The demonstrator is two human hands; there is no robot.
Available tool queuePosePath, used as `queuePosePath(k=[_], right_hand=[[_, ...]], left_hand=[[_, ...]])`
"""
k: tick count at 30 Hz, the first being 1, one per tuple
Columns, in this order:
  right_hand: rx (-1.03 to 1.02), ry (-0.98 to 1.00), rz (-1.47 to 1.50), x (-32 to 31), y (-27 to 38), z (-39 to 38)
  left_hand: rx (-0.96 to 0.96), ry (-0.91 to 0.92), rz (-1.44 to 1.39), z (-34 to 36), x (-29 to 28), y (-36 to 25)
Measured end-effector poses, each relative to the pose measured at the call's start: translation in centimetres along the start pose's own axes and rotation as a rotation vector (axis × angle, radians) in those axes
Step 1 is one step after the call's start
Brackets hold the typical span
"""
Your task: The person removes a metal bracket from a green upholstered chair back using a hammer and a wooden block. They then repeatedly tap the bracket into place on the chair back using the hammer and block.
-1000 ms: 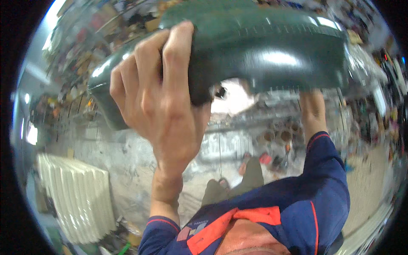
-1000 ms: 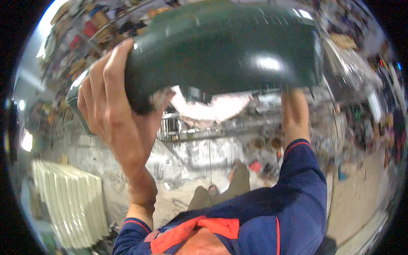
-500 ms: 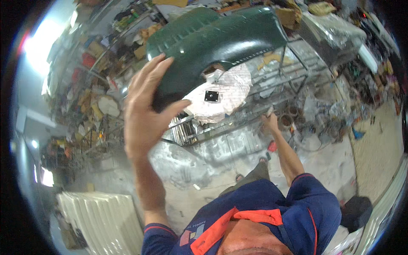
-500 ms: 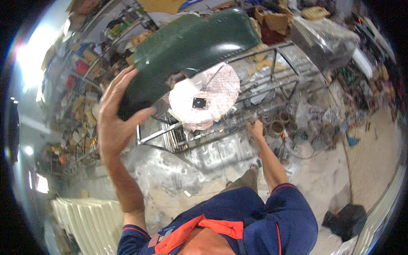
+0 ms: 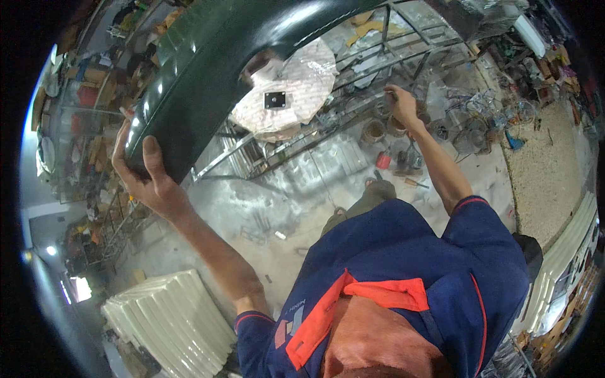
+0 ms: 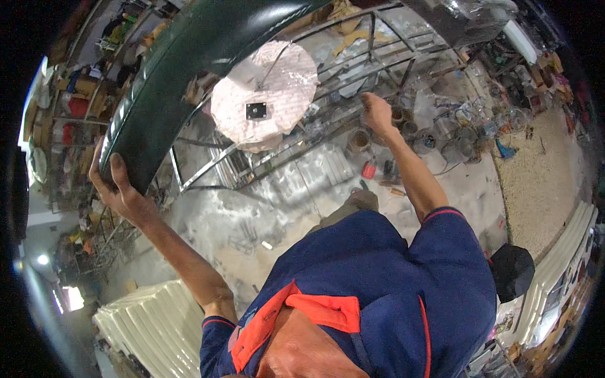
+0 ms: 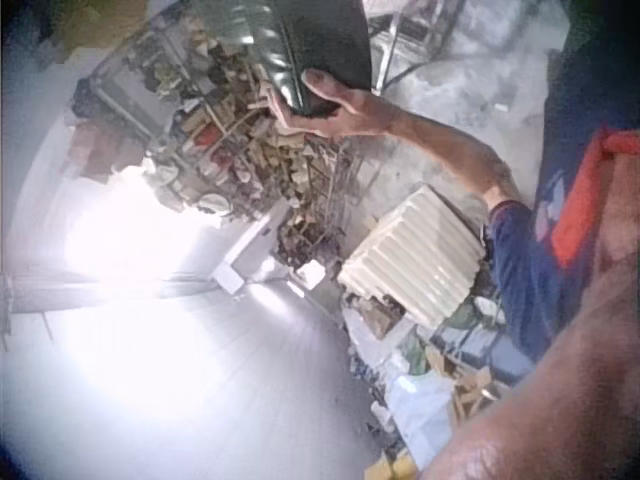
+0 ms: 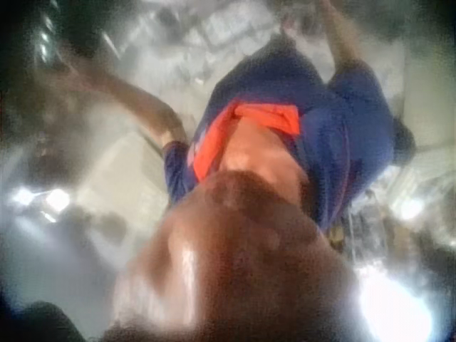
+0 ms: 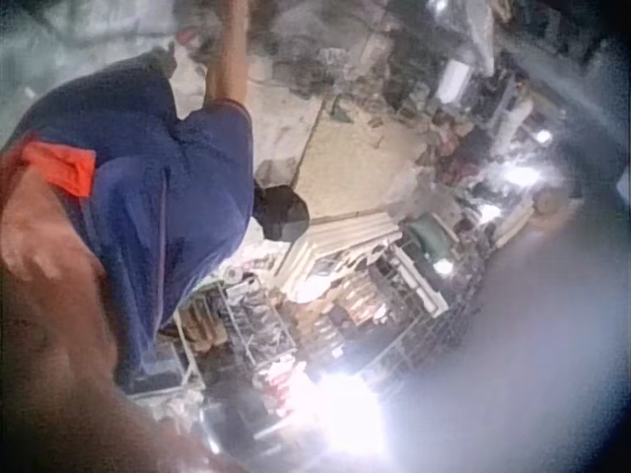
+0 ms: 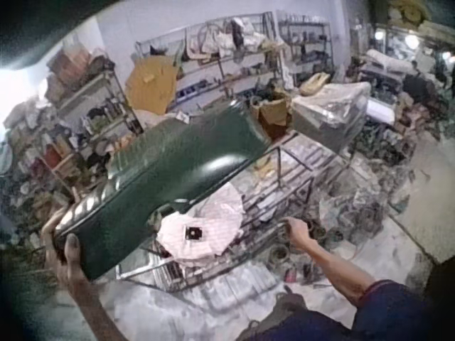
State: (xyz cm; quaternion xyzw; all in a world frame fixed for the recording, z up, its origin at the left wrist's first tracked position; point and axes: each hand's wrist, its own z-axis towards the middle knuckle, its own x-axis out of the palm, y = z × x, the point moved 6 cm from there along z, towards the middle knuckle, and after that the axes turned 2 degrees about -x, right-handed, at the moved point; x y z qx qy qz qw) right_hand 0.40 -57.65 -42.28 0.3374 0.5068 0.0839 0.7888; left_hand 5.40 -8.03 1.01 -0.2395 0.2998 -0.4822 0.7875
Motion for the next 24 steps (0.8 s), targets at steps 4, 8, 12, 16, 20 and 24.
queuePosePath(k=[4,8,12,16,20,24], right_hand=[[-0.389,0.188,-0.052,10.1,5.9,1.7],[-0.528,0.232,0.031,20.3,10.4,4.4],[-0.693,0.257,-0.233,30.5,12.6,6.2],[-0.613,0.06,-0.287,34.2,17.3,5.9],[-0.294,0.205,-0.247,41.6,19.0,9.5],[-0.292,0.301,-0.417,42.9,22.3,8.6]], left_hand=[[0.006,-0.064,0.063,-1.4,4.6,-3.1],[-0.116,-0.124,-0.024,-2.3,7.5,-4.2],[0.289,-0.028,0.395,-2.3,3.4,-3.5],[0.049,-0.52,0.245,-4.6,1.3,-1.7],[0.234,-0.351,0.261,-3.4,4.5,-3.5],[0.401,-0.291,0.403,-3.7,1.7,-3.9]])
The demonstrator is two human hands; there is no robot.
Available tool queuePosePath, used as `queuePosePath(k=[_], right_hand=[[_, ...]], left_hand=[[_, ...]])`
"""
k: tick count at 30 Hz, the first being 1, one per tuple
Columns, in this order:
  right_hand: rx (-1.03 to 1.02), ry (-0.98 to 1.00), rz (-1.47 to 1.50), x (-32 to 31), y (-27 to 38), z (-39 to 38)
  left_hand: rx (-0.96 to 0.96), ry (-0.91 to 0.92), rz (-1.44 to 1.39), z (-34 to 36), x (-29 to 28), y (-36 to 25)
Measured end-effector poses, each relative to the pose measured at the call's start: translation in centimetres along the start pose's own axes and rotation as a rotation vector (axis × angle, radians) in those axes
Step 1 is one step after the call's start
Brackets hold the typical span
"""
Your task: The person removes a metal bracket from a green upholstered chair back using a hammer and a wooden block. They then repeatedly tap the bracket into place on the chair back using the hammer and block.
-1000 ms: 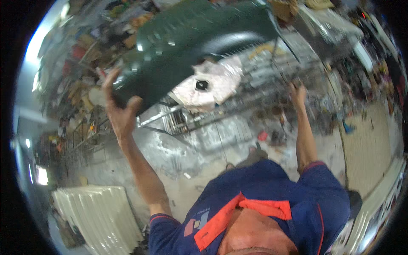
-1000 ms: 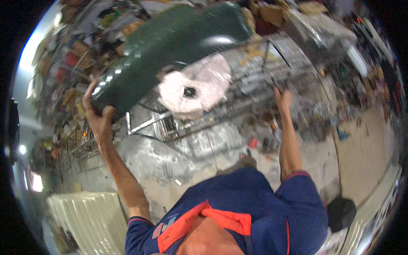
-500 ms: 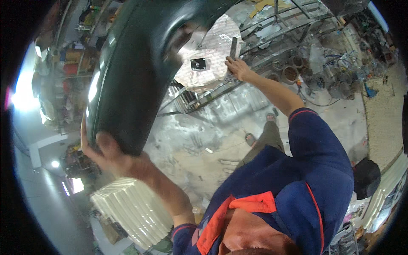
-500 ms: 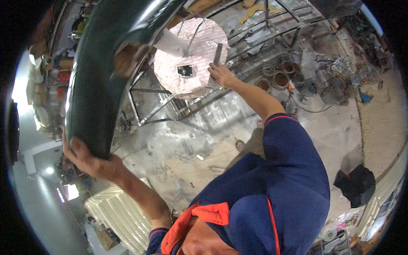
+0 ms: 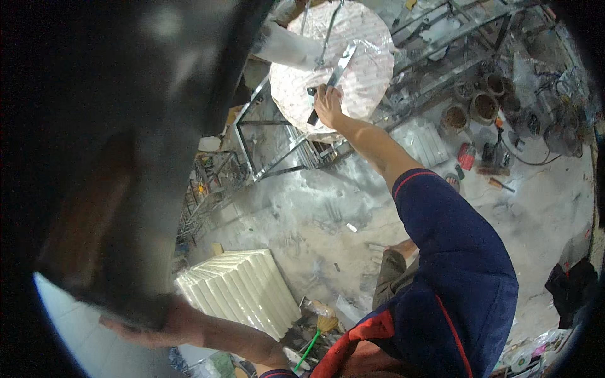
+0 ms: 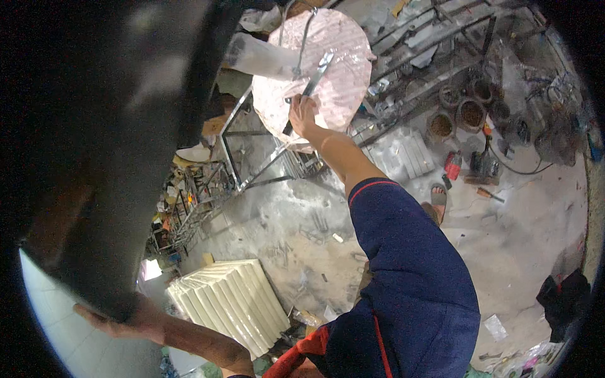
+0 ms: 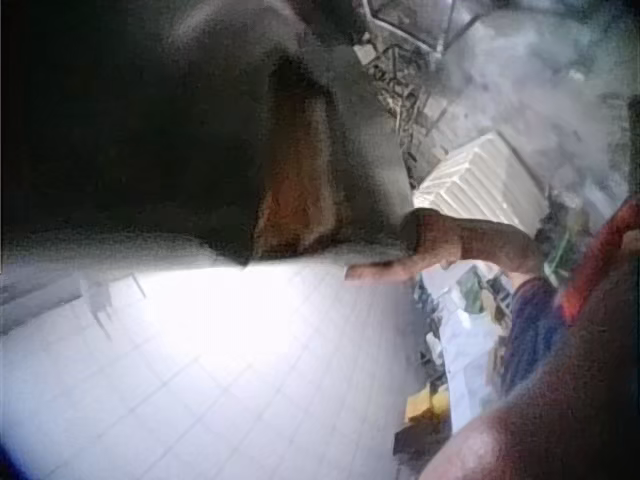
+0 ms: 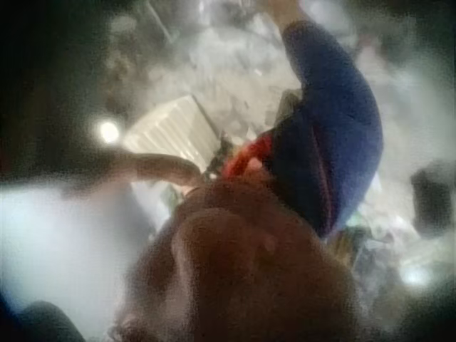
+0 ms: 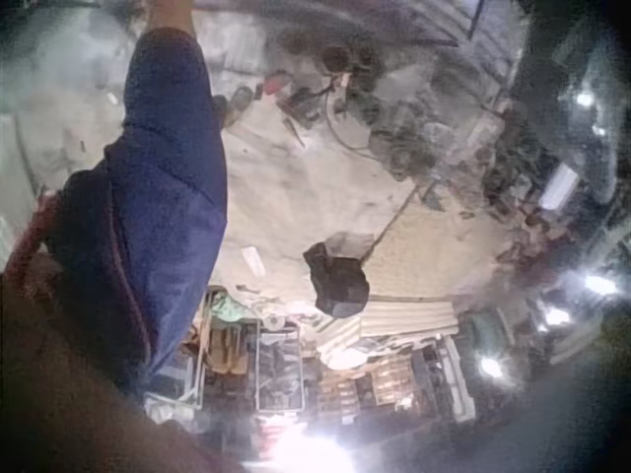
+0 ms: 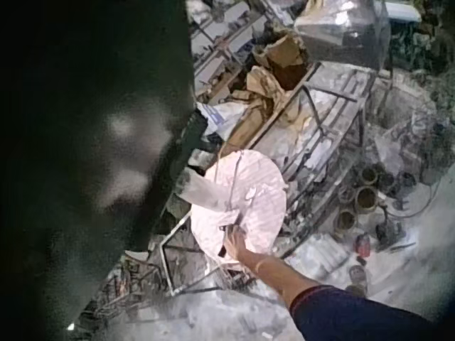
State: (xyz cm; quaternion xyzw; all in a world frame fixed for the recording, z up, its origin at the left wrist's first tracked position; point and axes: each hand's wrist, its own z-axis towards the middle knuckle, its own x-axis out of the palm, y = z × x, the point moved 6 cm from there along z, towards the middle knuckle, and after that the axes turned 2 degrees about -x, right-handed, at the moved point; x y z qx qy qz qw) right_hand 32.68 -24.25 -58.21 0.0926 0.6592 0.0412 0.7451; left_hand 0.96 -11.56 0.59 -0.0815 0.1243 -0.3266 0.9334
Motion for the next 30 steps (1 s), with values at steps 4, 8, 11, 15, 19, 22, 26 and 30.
queuePosePath(k=[4,8,11,15,19,22,26,30], right_hand=[[-0.027,-0.035,0.046,2.8,0.1,-2.4],[-0.059,-0.047,0.127,7.4,-0.1,-4.0],[-0.063,-0.206,0.079,8.7,-0.3,-2.8],[-0.101,-0.247,0.01,9.4,-1.0,0.8],[-0.064,-0.111,0.188,7.2,-1.7,2.5],[0.013,-0.138,0.421,6.9,-2.8,2.1],[0.236,-0.194,0.913,7.6,-5.7,-2.4],[0.449,0.046,1.086,9.1,-5.4,-17.6]], left_hand=[[0.085,0.017,0.053,-0.3,-0.5,0.7],[0.131,0.038,0.07,-0.4,-0.4,0.7],[0.155,0.043,0.084,-0.1,-0.6,1.2],[0.189,0.052,0.09,-0.1,-0.6,1.6],[0.205,0.057,0.122,-0.4,-1.4,1.8],[0.219,0.076,0.128,-0.2,-1.0,1.7],[0.235,0.113,0.118,-0.2,1.0,2.6],[0.325,0.169,0.202,-1.5,0.7,2.6]])
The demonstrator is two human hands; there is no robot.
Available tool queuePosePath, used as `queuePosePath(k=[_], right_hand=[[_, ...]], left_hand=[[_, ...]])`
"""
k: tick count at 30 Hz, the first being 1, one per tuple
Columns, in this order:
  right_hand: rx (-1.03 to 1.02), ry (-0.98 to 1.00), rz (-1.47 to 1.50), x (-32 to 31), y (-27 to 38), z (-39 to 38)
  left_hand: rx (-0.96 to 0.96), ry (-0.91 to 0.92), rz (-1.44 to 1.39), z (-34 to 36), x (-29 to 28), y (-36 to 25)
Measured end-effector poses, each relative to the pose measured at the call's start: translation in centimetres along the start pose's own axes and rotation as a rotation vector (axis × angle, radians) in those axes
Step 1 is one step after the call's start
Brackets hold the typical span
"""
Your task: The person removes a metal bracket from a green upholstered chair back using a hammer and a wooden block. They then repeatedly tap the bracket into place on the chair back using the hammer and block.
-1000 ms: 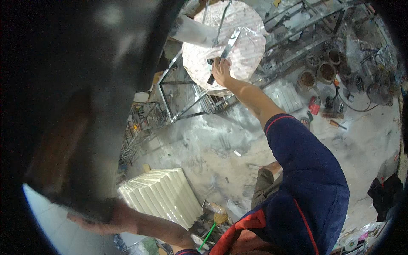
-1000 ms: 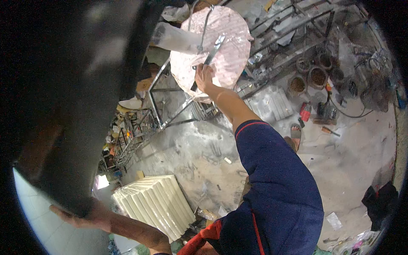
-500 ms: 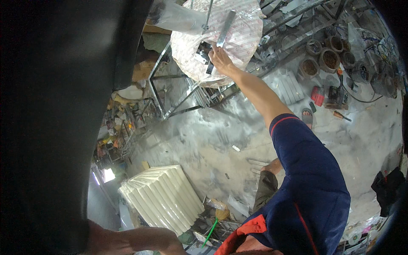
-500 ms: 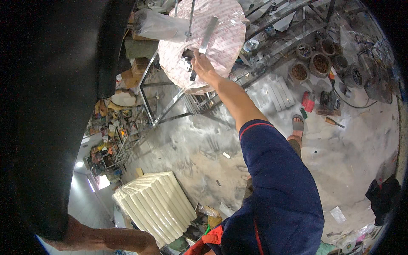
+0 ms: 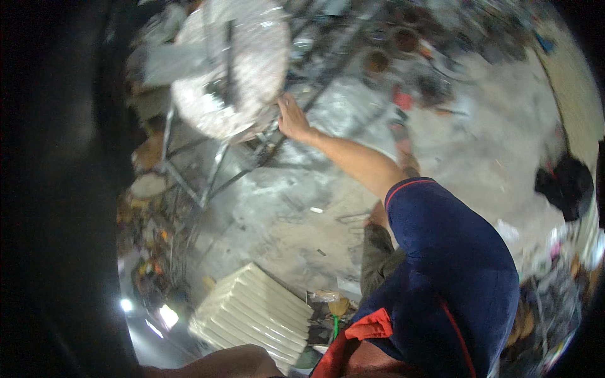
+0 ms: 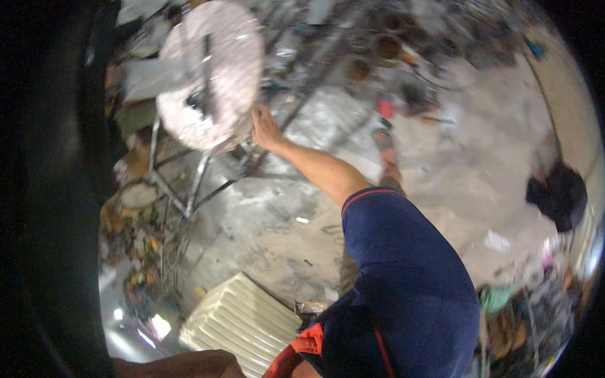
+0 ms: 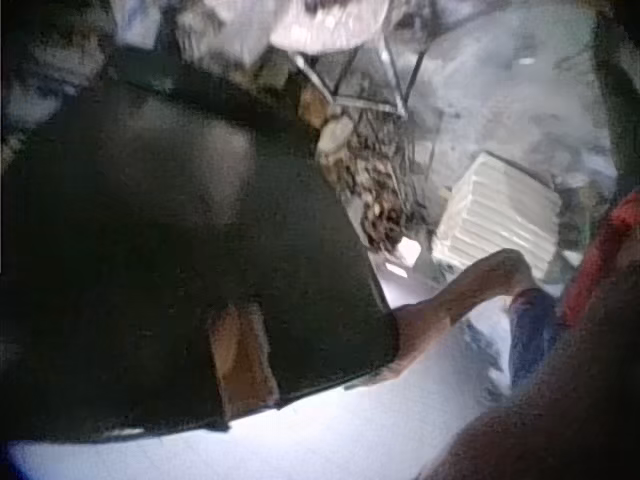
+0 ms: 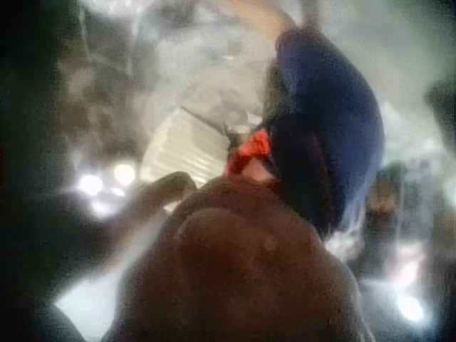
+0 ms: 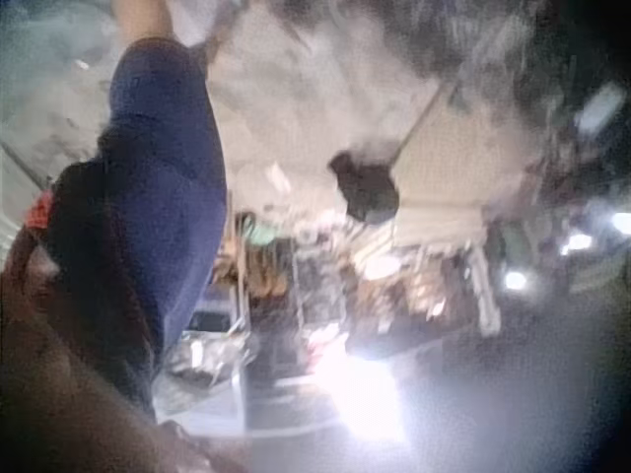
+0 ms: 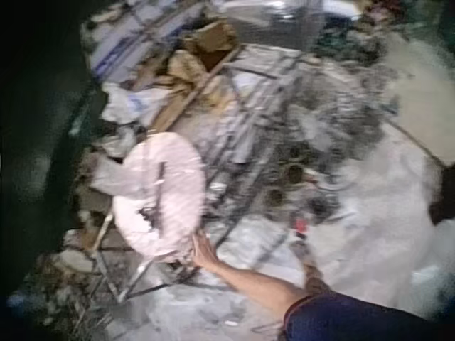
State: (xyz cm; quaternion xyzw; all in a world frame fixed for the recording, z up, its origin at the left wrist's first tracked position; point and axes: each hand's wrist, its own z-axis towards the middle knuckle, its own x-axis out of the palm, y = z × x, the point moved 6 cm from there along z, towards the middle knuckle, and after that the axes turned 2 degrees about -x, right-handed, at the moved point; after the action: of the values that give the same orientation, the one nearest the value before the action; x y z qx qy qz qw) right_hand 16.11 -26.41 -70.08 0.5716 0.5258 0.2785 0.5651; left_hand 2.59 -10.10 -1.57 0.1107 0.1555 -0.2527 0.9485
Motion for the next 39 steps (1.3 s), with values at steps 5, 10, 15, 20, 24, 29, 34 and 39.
queuePosePath(k=[5,10,15,20,24,29,34,39], right_hand=[[0.239,-0.157,-0.322,-7.2,-19.3,-24.9],[0.806,-0.087,-0.434,-20.7,-22.7,-42.5],[0.848,-0.479,-0.178,-28.2,-22.8,-46.5],[0.685,-0.469,-0.154,-33.0,-22.7,-44.1],[0.751,-0.379,0.246,-35.8,-21.2,-44.0],[0.801,-0.174,-0.052,-45.3,-22.4,-45.0],[0.697,-0.366,0.056,-52.5,-22.3,-43.6],[0.657,-0.296,0.169,-52.6,-18.7,-42.3]], left_hand=[[-0.059,0.048,-0.284,1.1,1.1,-1.3],[-0.221,0.064,-0.022,0.7,2.1,-2.1],[-0.597,0.053,-0.611,3.7,2.1,-4.5],[-0.619,0.086,-0.485,4.5,1.4,-5.7],[-0.5,0.061,-0.417,5.3,1.5,-5.5],[-0.582,0.142,-0.464,4.2,0.4,-4.2],[-0.551,0.183,-0.435,4.6,0.2,-4.9],[-0.616,0.153,-0.362,5.0,0.5,-2.3]])
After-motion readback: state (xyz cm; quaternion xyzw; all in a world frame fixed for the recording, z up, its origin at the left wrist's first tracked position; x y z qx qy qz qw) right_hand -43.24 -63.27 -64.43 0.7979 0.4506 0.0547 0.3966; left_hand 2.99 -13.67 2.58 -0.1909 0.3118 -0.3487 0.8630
